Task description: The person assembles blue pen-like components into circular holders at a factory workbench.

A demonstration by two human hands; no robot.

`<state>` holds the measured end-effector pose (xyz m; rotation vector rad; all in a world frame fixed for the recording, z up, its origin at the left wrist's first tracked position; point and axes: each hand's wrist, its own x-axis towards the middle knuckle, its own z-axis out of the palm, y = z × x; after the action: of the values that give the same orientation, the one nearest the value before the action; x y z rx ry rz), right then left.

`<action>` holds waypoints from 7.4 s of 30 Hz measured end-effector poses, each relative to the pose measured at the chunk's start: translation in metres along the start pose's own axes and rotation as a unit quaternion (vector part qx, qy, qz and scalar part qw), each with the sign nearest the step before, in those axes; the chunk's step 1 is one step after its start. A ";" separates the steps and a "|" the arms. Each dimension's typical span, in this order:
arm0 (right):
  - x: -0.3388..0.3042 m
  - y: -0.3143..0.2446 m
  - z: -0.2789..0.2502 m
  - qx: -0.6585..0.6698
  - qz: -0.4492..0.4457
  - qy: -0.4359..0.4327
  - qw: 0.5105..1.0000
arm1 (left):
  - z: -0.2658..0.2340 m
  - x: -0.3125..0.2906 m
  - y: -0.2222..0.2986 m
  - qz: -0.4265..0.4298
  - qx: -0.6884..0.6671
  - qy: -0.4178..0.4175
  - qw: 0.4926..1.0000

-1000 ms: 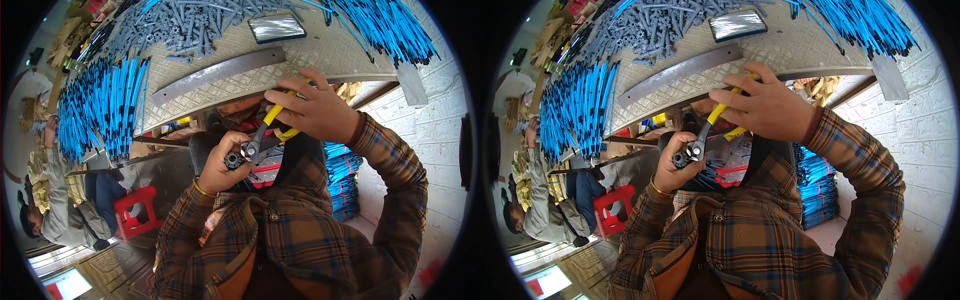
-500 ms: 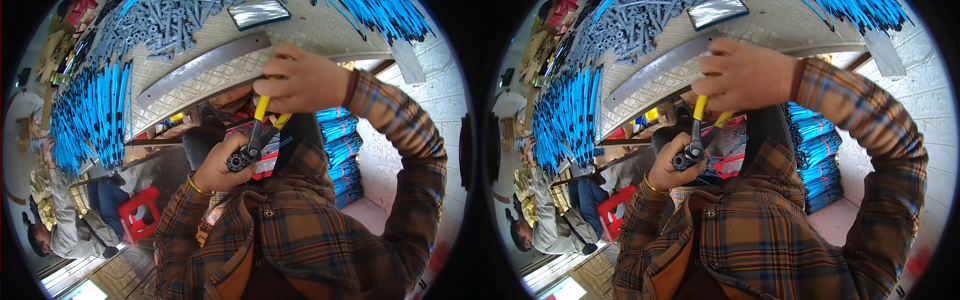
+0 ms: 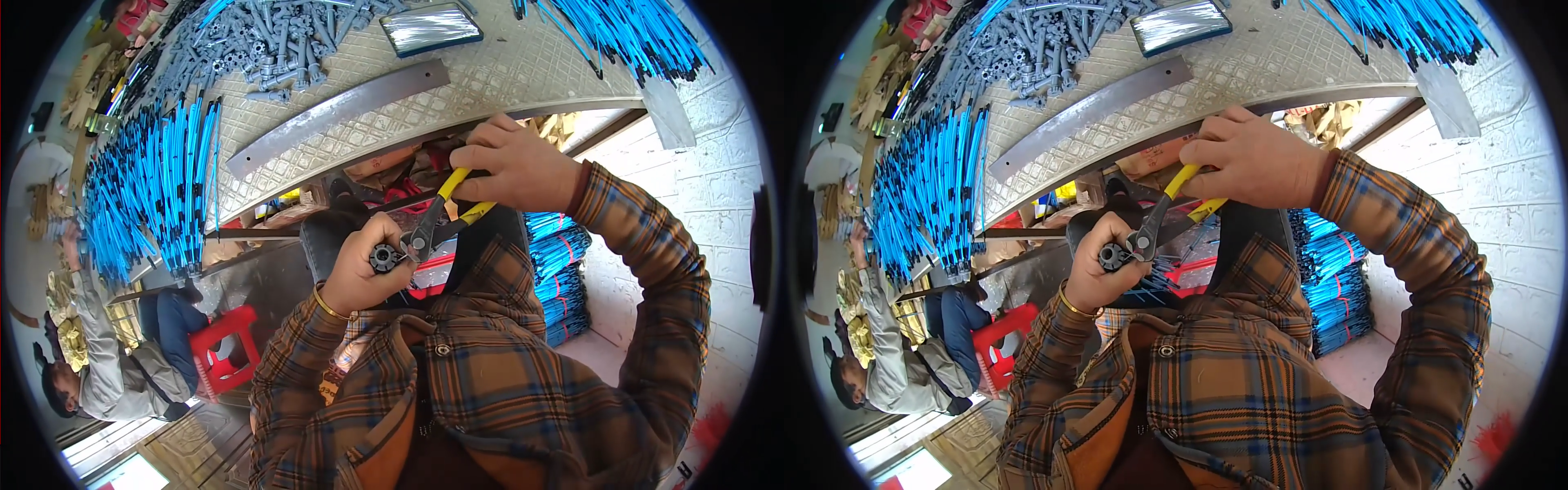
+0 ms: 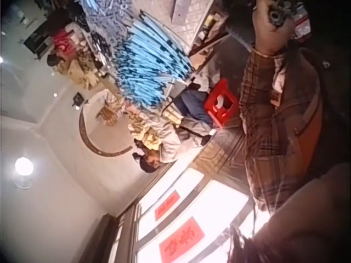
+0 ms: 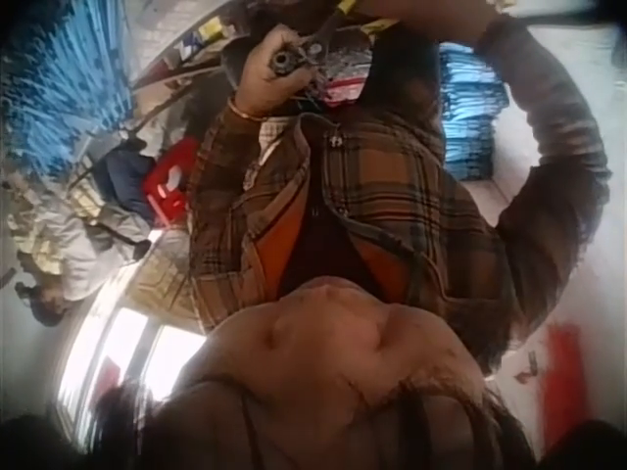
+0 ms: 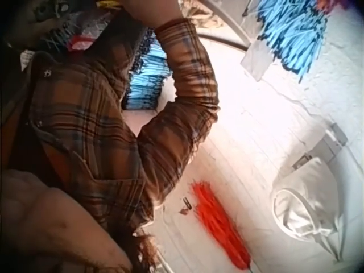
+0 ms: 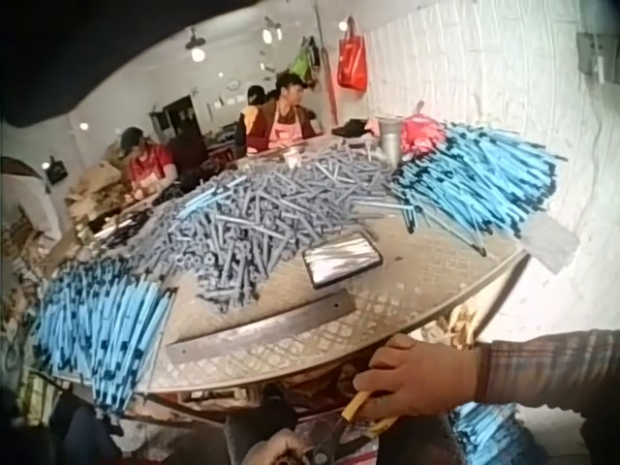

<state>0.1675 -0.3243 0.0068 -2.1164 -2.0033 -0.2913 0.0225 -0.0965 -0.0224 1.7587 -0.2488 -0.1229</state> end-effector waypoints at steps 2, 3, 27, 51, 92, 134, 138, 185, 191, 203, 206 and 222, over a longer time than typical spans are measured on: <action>-0.005 -0.008 0.001 0.023 0.021 -0.022 0.999 | 0.000 -0.003 -0.008 -0.006 -0.002 0.015 1.000; -0.007 -0.012 0.002 0.046 0.043 -0.044 0.997 | 0.001 -0.005 -0.013 -0.013 -0.005 0.029 0.999; -0.001 -0.022 -0.020 0.516 0.204 -0.341 0.759 | -0.010 -0.010 -0.002 -0.033 -0.008 -0.055 0.998; -0.048 -0.072 0.054 0.864 0.215 -0.215 0.401 | -0.013 -0.009 -0.019 -0.010 -0.028 -0.068 0.997; -0.018 -0.068 0.018 0.370 0.164 0.005 0.914 | -0.022 -0.003 -0.026 0.001 -0.036 0.014 0.999; -0.018 -0.040 0.012 0.782 0.330 -0.300 0.436 | -0.019 0.008 -0.007 0.001 -0.021 -0.100 0.995; -0.017 -0.044 0.013 0.797 0.329 -0.284 0.420 | -0.020 0.005 -0.005 -0.006 -0.024 -0.101 0.995; 0.045 -0.121 0.152 0.475 0.359 0.035 0.803 | -0.023 -0.043 -0.026 0.084 -0.228 0.200 0.949; 0.034 -0.107 0.142 0.468 0.305 0.051 0.828 | -0.022 -0.045 -0.034 -0.032 -0.243 0.177 0.953; 0.018 -0.055 0.024 0.597 0.234 -0.160 0.750 | -0.021 -0.024 -0.032 -0.007 -0.101 0.142 0.985; 0.017 -0.052 0.024 0.582 0.217 -0.165 0.766 | -0.023 -0.025 -0.033 -0.015 -0.080 0.128 0.988; 0.014 -0.069 0.062 0.625 0.216 -0.111 0.742 | -0.036 -0.026 -0.036 -0.033 -0.169 0.032 0.985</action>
<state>0.0991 -0.2892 -0.0472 -1.5271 -1.0340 1.1122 0.0092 -0.0490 -0.0520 1.4304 -0.1147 -0.1473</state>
